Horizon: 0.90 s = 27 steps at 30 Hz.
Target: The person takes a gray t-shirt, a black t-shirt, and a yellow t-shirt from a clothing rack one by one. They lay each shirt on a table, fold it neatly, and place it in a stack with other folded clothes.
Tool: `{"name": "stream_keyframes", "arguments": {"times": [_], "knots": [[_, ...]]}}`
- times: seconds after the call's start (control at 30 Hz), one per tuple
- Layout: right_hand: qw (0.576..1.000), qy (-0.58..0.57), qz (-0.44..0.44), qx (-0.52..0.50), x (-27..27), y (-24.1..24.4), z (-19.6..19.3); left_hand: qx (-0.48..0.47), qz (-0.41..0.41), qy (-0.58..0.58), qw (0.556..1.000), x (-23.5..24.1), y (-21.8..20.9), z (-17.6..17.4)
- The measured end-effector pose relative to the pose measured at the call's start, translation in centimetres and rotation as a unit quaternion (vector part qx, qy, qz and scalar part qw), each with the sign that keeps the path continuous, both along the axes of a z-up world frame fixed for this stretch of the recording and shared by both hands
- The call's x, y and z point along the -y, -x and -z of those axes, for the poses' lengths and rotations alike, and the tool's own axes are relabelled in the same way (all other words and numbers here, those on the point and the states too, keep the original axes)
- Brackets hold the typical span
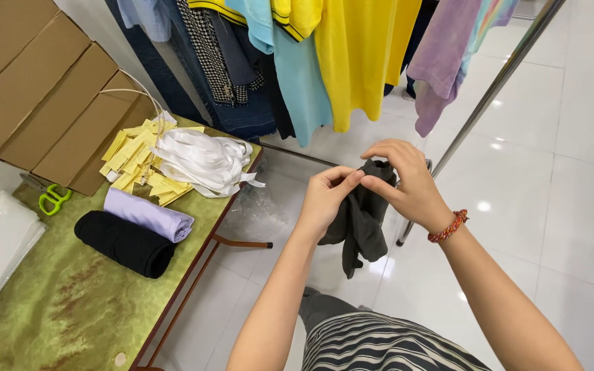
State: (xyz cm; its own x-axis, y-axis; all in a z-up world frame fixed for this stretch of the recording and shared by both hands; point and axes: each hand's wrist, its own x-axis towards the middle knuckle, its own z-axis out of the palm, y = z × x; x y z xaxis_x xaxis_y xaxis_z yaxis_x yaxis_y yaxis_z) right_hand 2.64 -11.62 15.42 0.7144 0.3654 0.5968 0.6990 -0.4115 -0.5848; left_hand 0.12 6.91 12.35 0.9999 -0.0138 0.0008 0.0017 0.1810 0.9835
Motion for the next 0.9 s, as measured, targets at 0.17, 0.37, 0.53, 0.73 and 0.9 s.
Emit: {"name": "stream_keyframes", "arguments": {"times": [0.17,0.37,0.53,0.73,0.9], "knots": [[0.993,-0.025,-0.012,-0.117,1.0,-2.3,3.2,0.033,0.011,0.005,0.999,-0.1,-0.8,-1.2],[0.987,-0.055,-0.018,-0.147,0.1,-0.6,-1.2,0.074,0.006,-0.053,0.996,-1.8,0.0,-2.5],[0.986,-0.057,-0.034,-0.152,0.7,-0.4,-2.6,0.147,-0.041,-0.128,0.98,-3.3,1.2,-1.0],[0.99,-0.047,-0.035,-0.127,0.7,-0.8,-4.0,0.289,-0.12,-0.285,0.906,-2.8,2.3,-1.0],[0.997,-0.001,-0.041,-0.062,1.1,-0.7,-4.9,0.233,-0.031,-0.226,0.945,-2.3,1.5,0.1]]}}
